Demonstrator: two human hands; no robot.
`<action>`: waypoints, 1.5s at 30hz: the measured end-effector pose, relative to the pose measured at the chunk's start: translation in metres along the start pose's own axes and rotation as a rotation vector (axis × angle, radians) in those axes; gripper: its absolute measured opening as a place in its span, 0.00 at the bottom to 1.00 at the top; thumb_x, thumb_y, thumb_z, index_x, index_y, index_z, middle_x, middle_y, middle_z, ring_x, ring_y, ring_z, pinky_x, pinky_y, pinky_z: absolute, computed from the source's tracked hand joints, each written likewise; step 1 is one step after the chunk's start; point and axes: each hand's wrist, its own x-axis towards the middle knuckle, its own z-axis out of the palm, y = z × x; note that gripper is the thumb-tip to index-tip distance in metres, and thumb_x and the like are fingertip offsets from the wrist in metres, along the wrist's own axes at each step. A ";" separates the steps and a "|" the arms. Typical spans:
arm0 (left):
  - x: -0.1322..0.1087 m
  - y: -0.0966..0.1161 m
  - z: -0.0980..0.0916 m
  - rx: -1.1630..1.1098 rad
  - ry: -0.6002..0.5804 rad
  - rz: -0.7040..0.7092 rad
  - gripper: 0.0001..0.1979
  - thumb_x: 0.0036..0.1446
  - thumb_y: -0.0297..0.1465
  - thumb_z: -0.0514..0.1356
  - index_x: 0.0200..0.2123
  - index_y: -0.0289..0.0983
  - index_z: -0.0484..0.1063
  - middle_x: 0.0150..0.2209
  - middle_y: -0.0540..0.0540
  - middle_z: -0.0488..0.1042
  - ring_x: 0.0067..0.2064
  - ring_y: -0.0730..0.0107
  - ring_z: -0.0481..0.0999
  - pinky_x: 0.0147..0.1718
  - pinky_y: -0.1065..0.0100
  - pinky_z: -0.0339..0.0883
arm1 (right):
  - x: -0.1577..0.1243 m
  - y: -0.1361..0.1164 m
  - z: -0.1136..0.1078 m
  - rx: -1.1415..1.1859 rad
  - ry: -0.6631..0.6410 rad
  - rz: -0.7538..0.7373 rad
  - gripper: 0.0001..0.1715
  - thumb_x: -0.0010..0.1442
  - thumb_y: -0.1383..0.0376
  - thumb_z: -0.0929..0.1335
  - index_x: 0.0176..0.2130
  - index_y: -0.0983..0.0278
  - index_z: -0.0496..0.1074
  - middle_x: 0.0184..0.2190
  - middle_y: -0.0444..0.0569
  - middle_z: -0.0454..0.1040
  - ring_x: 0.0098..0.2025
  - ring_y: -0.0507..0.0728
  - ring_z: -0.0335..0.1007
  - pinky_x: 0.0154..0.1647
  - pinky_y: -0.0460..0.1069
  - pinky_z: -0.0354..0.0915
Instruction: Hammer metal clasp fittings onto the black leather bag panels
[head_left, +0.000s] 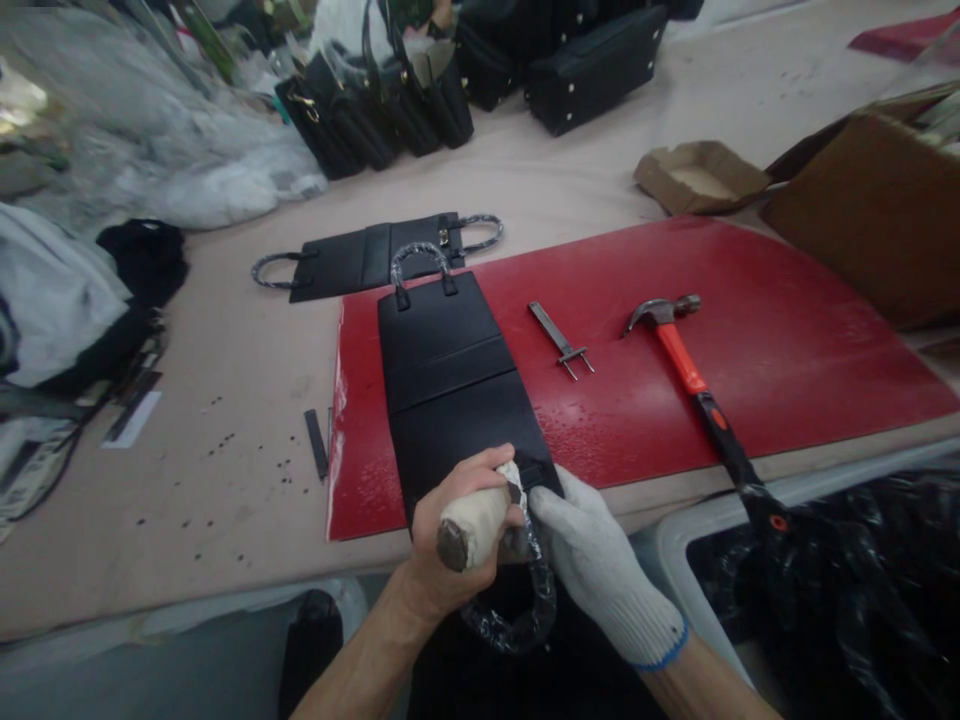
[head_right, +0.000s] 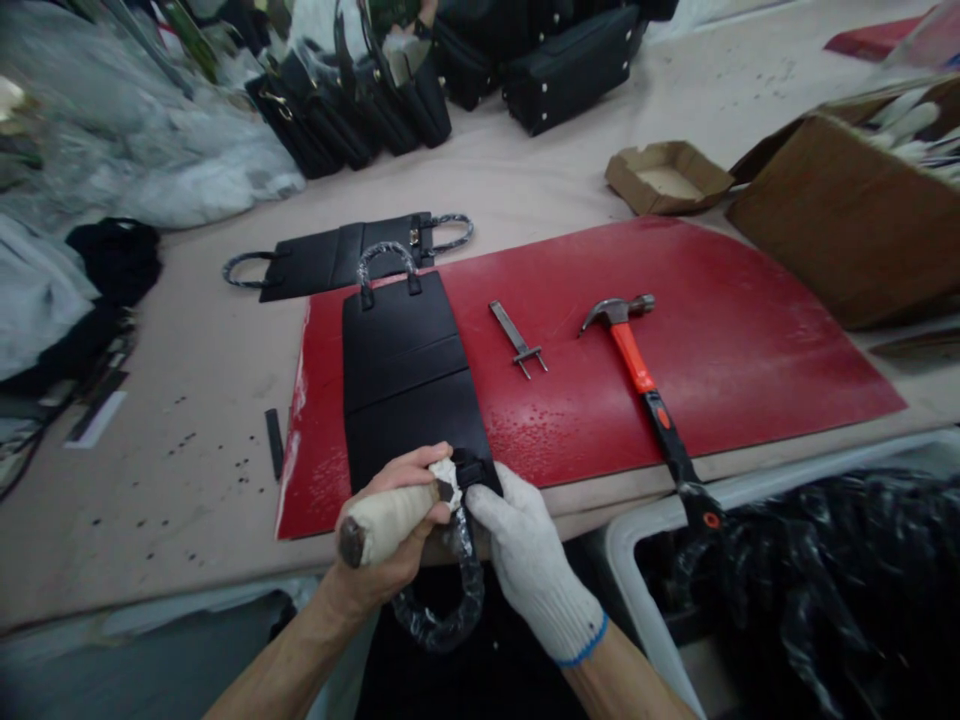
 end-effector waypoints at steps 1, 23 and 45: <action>0.001 0.000 0.000 -0.006 0.000 -0.011 0.16 0.58 0.21 0.67 0.48 0.38 0.74 0.56 0.38 0.77 0.58 0.56 0.79 0.59 0.57 0.75 | 0.000 -0.001 0.000 -0.012 -0.008 -0.004 0.19 0.56 0.57 0.75 0.45 0.65 0.79 0.41 0.50 0.80 0.40 0.61 0.74 0.42 0.51 0.72; 0.015 -0.013 0.006 0.049 0.126 -0.117 0.08 0.58 0.28 0.67 0.41 0.37 0.75 0.45 0.43 0.82 0.46 0.62 0.83 0.46 0.65 0.78 | 0.004 -0.023 -0.008 -0.823 0.041 -0.129 0.14 0.58 0.57 0.66 0.25 0.62 0.68 0.21 0.46 0.72 0.24 0.55 0.68 0.24 0.47 0.60; 0.019 -0.019 0.011 0.132 -0.002 -0.130 0.11 0.59 0.30 0.64 0.46 0.36 0.75 0.38 0.44 0.80 0.37 0.63 0.81 0.40 0.64 0.76 | -0.006 -0.107 -0.094 -1.689 0.684 -0.511 0.31 0.64 0.53 0.67 0.60 0.68 0.69 0.55 0.66 0.72 0.53 0.73 0.71 0.54 0.62 0.66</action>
